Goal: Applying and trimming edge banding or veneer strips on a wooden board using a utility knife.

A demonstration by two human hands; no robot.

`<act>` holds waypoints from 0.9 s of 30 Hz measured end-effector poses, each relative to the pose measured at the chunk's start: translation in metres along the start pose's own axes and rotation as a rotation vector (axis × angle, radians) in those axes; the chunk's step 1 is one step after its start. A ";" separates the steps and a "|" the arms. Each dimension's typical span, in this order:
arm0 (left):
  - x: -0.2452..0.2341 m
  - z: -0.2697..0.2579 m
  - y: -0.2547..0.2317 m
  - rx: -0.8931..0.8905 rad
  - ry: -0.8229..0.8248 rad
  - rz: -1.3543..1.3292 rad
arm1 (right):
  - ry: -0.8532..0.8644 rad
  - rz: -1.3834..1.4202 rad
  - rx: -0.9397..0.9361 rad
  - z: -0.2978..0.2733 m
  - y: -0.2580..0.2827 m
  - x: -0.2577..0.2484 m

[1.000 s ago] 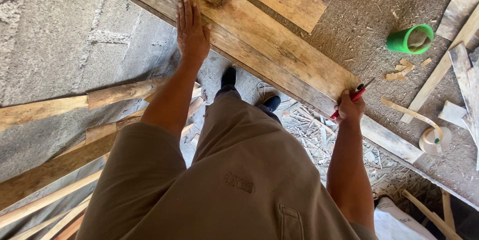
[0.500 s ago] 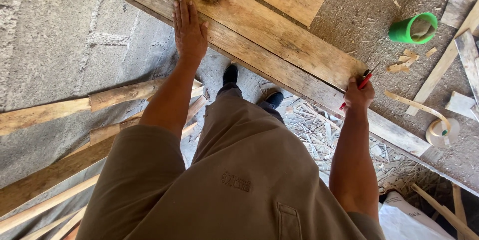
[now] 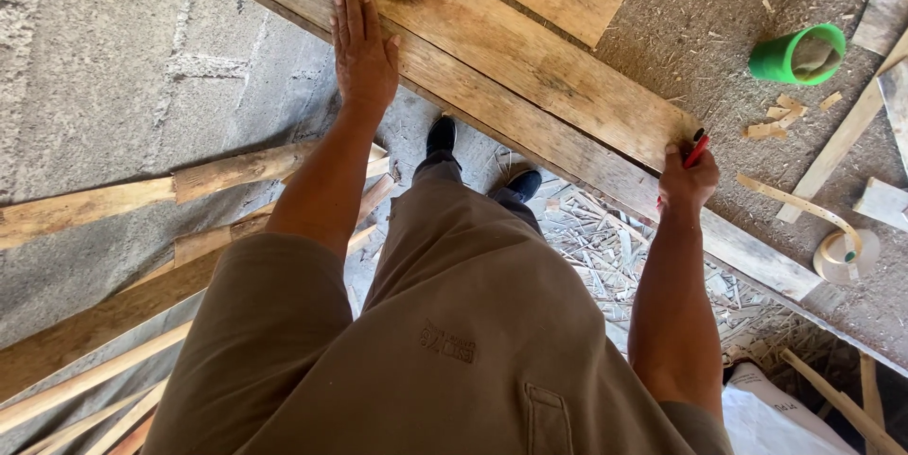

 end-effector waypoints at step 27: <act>-0.006 -0.003 -0.006 0.014 -0.009 -0.031 | -0.094 0.014 0.093 -0.011 0.009 -0.004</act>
Point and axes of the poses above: each hand's wrist, its own z-axis towards the middle knuckle, its own x-axis out of the palm, y = z × x, the point moved 6 cm from there along z, towards the middle knuckle, and after that the axes turned 7 degrees about -z, right-handed, at the moved point
